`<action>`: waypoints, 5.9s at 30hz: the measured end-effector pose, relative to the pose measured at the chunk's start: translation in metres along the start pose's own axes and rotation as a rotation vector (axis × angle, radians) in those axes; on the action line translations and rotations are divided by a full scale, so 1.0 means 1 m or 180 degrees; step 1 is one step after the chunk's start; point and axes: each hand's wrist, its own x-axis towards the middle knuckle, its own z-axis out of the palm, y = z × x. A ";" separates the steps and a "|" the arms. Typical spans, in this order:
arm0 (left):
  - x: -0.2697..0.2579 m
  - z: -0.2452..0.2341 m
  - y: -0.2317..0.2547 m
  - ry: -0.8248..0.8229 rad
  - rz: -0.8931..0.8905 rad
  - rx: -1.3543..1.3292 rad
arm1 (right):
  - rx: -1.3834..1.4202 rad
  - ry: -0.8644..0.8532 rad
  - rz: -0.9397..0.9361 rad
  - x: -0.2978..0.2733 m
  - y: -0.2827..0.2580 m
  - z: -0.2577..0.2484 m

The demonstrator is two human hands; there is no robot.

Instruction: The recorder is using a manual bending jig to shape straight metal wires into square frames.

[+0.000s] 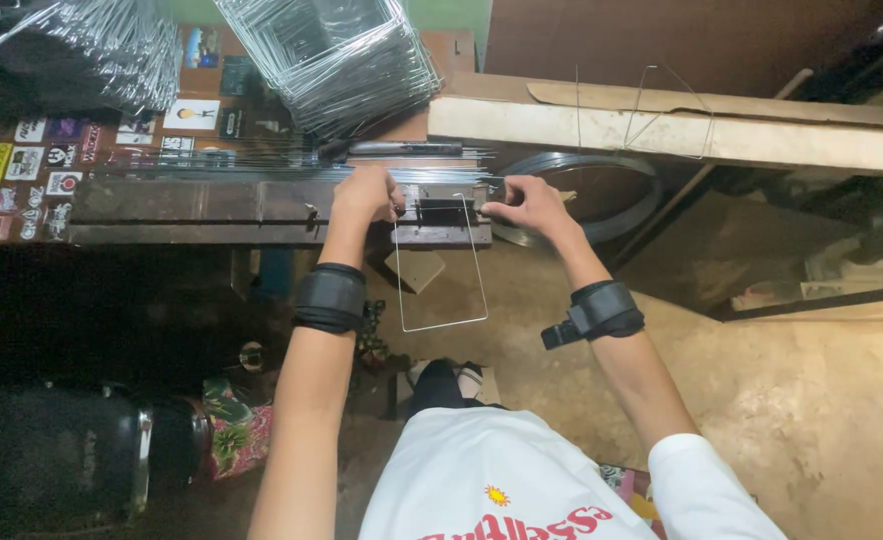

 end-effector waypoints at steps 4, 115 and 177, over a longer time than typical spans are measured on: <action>-0.006 -0.008 0.007 -0.0028 -0.0015 0.0077 | -0.0060 0.0067 0.0045 -0.004 -0.004 0.002; -0.019 -0.012 0.029 0.0256 -0.0337 0.0365 | 0.0382 0.0574 0.0647 -0.043 -0.010 0.021; -0.040 -0.015 -0.006 0.0084 0.0021 -0.0945 | 0.1416 -0.0252 0.0352 0.012 -0.019 0.004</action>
